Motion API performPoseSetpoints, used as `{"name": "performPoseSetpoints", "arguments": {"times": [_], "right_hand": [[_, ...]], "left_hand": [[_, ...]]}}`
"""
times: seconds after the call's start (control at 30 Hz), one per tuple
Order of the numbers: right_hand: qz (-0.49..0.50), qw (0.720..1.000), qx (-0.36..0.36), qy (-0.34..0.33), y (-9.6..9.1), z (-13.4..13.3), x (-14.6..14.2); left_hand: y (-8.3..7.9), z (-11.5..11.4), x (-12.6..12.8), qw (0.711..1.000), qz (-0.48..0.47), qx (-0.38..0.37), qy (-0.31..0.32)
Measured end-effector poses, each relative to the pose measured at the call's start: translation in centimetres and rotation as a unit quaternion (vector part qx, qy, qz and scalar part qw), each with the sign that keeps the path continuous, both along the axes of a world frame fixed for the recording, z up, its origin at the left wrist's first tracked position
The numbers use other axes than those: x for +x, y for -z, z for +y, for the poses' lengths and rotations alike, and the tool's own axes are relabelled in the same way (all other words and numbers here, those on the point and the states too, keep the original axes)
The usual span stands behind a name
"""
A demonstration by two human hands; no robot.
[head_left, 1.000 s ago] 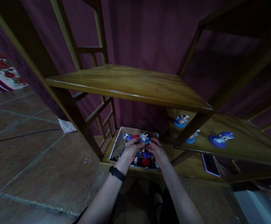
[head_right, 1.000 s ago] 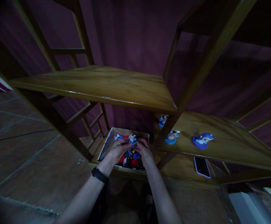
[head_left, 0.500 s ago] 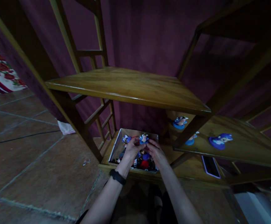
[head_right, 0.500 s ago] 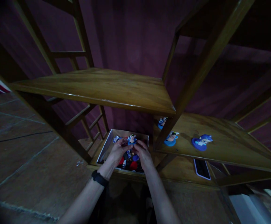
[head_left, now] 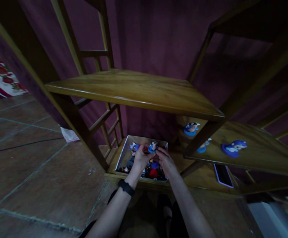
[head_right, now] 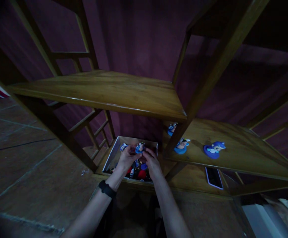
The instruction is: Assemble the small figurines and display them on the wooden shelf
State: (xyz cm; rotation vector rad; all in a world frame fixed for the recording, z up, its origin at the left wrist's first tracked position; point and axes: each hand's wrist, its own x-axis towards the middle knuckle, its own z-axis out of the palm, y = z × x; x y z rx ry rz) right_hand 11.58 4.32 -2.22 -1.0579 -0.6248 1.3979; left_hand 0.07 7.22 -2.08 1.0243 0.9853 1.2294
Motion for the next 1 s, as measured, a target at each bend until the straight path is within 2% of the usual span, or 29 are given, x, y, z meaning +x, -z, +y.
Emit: {"name": "performPoseSetpoints", "arguments": {"times": [0.13,0.3,0.53,0.87,1.0], "right_hand": [[0.005,1.000,0.000,0.007,0.0,0.0,0.1],[0.003,1.000,0.005,0.007,0.2,0.0,0.4],[-0.016,1.000,0.017,0.004,0.3,-0.1,0.8],[-0.038,0.999,0.031,0.014,0.1,0.0,1.0],[-0.037,0.998,0.039,0.013,0.2,0.0,1.2]], "left_hand": [[0.2,0.1,0.2,1.000,-0.006,-0.005,0.001],[-0.2,-0.2,0.2,0.998,-0.052,-0.029,-0.012],[-0.3,-0.5,0.1,0.995,-0.090,-0.024,0.019],[-0.6,-0.4,-0.2,0.987,-0.122,-0.080,0.061],[-0.8,-0.6,-0.4,0.987,-0.127,-0.067,0.077]]}}
